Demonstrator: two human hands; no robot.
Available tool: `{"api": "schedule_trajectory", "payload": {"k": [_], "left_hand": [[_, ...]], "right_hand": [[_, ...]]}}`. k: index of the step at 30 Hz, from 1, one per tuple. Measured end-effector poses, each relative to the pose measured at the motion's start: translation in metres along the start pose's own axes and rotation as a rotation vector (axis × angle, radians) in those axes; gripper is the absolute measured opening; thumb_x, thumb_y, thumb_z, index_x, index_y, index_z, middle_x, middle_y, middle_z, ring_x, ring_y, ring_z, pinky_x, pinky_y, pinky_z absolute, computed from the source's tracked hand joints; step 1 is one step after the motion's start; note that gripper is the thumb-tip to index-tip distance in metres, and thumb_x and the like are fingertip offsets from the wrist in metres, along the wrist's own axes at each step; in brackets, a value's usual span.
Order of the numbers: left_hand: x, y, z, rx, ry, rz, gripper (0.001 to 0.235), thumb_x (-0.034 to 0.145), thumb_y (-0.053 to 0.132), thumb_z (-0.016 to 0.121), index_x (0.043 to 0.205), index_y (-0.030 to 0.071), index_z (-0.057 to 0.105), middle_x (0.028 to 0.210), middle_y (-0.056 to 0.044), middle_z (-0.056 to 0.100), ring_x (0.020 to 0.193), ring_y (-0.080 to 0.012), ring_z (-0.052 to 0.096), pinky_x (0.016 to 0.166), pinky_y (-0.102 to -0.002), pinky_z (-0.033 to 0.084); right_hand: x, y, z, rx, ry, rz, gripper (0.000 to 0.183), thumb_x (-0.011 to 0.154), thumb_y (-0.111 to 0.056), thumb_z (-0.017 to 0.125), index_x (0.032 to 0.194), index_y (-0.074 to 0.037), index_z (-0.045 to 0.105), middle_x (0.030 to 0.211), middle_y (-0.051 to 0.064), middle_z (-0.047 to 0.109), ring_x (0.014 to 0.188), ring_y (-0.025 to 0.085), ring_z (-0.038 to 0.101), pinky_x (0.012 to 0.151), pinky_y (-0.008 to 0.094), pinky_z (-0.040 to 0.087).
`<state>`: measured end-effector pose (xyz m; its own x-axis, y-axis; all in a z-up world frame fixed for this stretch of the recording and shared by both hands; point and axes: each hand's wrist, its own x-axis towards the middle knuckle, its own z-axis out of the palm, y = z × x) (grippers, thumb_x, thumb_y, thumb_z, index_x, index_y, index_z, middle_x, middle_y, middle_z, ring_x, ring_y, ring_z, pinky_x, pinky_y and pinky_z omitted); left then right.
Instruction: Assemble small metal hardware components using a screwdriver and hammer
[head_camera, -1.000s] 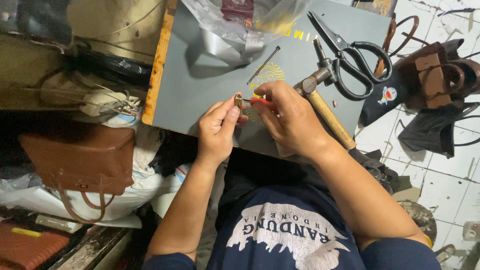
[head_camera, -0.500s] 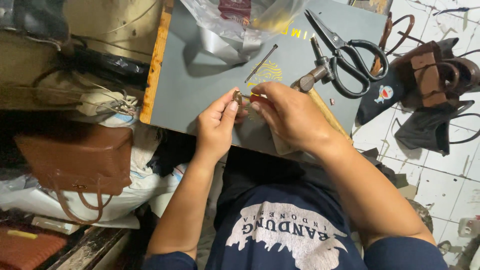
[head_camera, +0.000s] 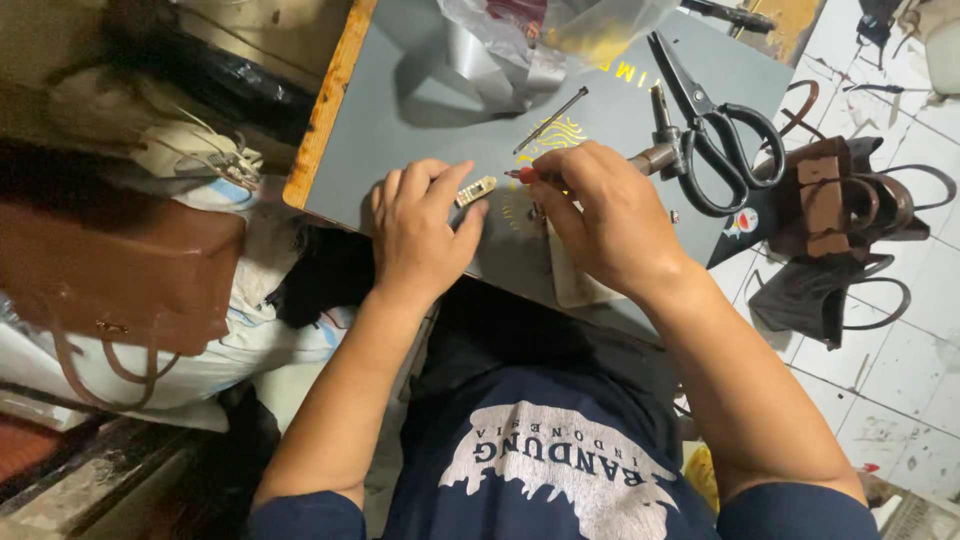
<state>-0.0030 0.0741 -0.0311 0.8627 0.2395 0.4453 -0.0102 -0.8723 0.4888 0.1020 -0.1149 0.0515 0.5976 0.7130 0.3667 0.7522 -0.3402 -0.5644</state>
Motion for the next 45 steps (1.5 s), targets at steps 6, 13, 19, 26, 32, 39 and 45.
{"api": "schedule_trajectory", "payload": {"k": [6, 13, 19, 26, 32, 39, 45], "left_hand": [[-0.006, -0.007, 0.01, 0.01, 0.007, -0.013, 0.018, 0.1, 0.041, 0.064, 0.111, 0.031, 0.073, 0.097, 0.008, 0.057, 0.091, -0.0208, 0.058, 0.08, -0.041, 0.044], [-0.007, -0.005, 0.011, 0.037, -0.001, 0.024, 0.02, 0.103, 0.042, 0.061, 0.115, 0.03, 0.071, 0.1, 0.006, 0.057, 0.092, -0.0214, 0.059, 0.079, -0.04, 0.044], [-0.004, 0.003, 0.005, 0.098, -0.026, -0.059, 0.026, 0.086, 0.036, 0.081, 0.111, 0.031, 0.076, 0.103, 0.006, 0.065, 0.087, -0.0271, 0.058, 0.074, -0.045, 0.04], [-0.006, -0.004, 0.004, 0.045, -0.045, -0.014, 0.019, 0.093, 0.037, 0.074, 0.111, 0.032, 0.075, 0.102, 0.006, 0.063, 0.092, -0.0248, 0.059, 0.078, -0.043, 0.042], [-0.01, -0.012, 0.011, 0.026, -0.048, 0.044, 0.016, 0.1, 0.042, 0.068, 0.112, 0.035, 0.075, 0.101, 0.008, 0.061, 0.095, -0.0204, 0.06, 0.082, -0.039, 0.043], [-0.011, -0.009, 0.01, 0.029, 0.003, 0.046, 0.014, 0.099, 0.04, 0.07, 0.11, 0.032, 0.076, 0.1, 0.007, 0.062, 0.092, -0.0201, 0.06, 0.081, -0.038, 0.043], [-0.01, -0.006, 0.011, 0.027, 0.077, 0.045, 0.012, 0.095, 0.036, 0.074, 0.105, 0.032, 0.077, 0.096, 0.006, 0.062, 0.089, -0.0202, 0.061, 0.08, -0.038, 0.044]], "right_hand": [[-0.021, 0.043, 0.007, -0.109, 0.163, 0.043, 0.024, 0.087, 0.001, 0.084, 0.106, -0.009, 0.073, 0.089, 0.009, 0.067, 0.083, 0.032, 0.068, 0.073, 0.041, 0.057], [-0.033, 0.104, -0.006, -0.251, 0.234, 0.082, 0.023, 0.085, 0.003, 0.083, 0.1, -0.008, 0.068, 0.085, 0.009, 0.062, 0.08, 0.034, 0.064, 0.075, 0.043, 0.053], [-0.021, 0.112, -0.007, -0.357, 0.057, 0.173, 0.016, 0.088, -0.003, 0.073, 0.1, -0.009, 0.064, 0.092, 0.009, 0.066, 0.085, 0.037, 0.053, 0.079, 0.047, 0.04], [-0.06, 0.108, -0.062, -0.394, 0.128, 0.111, 0.009, 0.102, -0.006, 0.077, 0.109, -0.004, 0.072, 0.106, 0.015, 0.068, 0.1, 0.036, 0.064, 0.089, 0.045, 0.05], [-0.11, 0.023, -0.078, -0.427, -0.162, 0.615, 0.037, 0.091, -0.032, 0.08, 0.117, -0.007, 0.072, 0.096, 0.017, 0.072, 0.091, 0.039, 0.072, 0.079, 0.052, 0.056], [-0.147, 0.049, -0.041, -0.402, -0.083, 0.654, 0.036, 0.095, -0.041, 0.075, 0.118, -0.015, 0.068, 0.092, 0.008, 0.068, 0.089, 0.032, 0.073, 0.076, 0.044, 0.058], [-0.148, 0.041, -0.038, -0.199, 0.102, 0.864, 0.029, 0.089, -0.038, 0.081, 0.115, -0.028, 0.07, 0.081, 0.0, 0.072, 0.087, 0.025, 0.074, 0.076, 0.036, 0.055]]}}
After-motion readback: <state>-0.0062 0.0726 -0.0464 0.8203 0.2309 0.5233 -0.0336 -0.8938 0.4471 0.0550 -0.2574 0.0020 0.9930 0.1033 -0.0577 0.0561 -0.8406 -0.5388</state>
